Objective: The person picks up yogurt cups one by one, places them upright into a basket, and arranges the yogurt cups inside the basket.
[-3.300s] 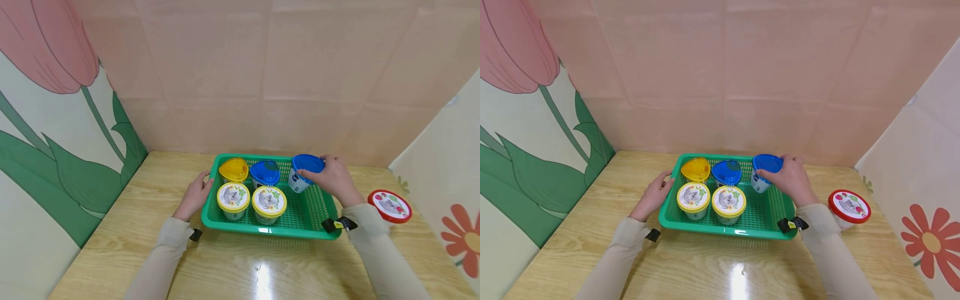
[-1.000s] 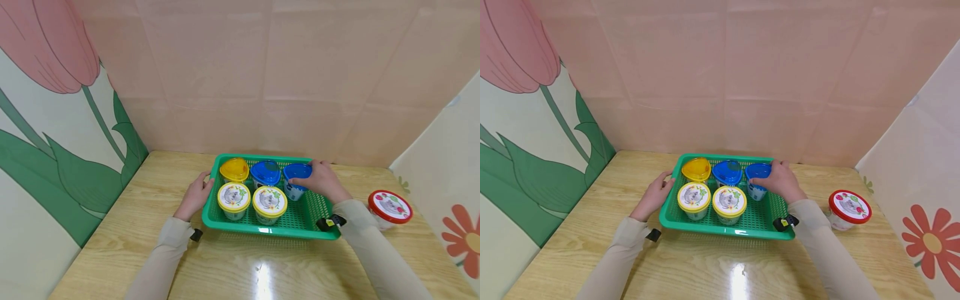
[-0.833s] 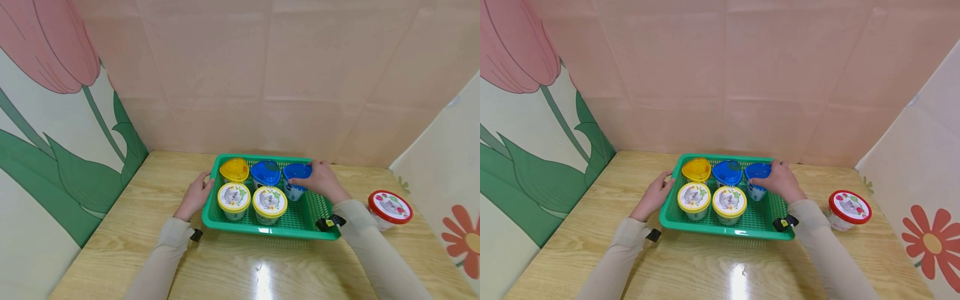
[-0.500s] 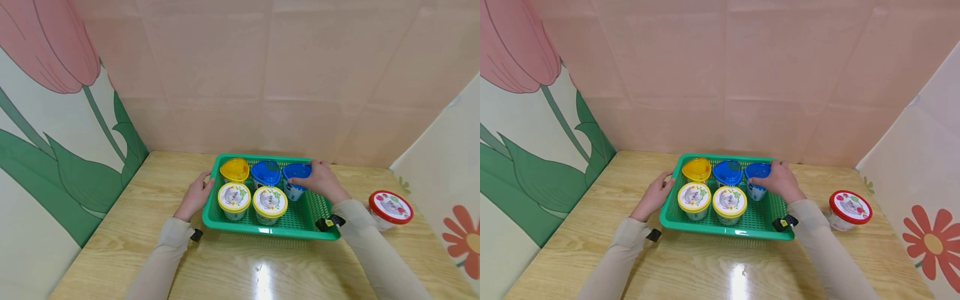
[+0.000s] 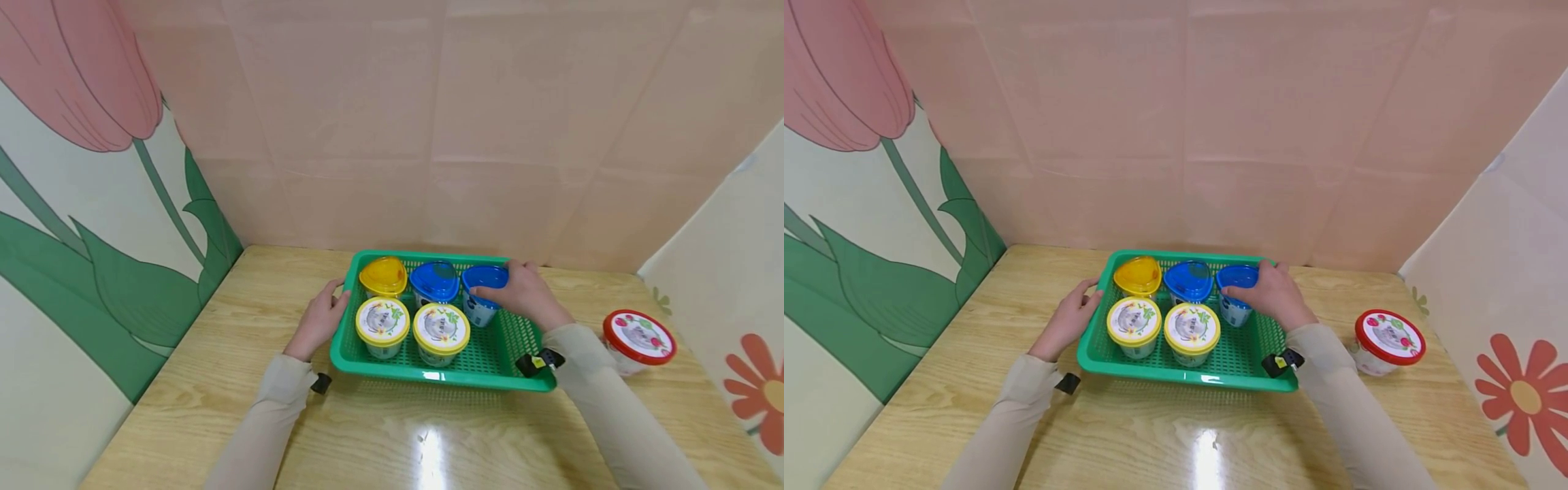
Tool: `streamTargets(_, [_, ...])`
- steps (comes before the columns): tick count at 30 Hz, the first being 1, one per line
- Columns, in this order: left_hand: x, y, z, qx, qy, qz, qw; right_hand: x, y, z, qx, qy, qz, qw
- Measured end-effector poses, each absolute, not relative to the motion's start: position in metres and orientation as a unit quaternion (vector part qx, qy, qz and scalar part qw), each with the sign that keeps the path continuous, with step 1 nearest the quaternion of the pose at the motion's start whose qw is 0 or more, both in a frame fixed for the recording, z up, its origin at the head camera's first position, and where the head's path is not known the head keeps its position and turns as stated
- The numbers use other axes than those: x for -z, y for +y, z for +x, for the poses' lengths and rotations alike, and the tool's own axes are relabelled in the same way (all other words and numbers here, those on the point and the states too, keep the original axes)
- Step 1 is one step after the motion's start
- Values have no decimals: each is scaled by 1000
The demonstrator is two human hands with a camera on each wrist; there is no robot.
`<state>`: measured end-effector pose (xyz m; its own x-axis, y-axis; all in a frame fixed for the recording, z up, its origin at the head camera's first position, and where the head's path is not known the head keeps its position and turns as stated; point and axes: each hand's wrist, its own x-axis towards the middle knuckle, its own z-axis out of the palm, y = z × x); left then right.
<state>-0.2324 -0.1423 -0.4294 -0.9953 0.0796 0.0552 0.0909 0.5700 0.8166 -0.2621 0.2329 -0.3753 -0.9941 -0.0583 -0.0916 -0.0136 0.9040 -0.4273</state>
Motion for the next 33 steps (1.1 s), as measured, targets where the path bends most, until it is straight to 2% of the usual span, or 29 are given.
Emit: streamTargets(33, [429,-142,-233,460,-887,-47,9,376,236,-262,218,975,-26,41])
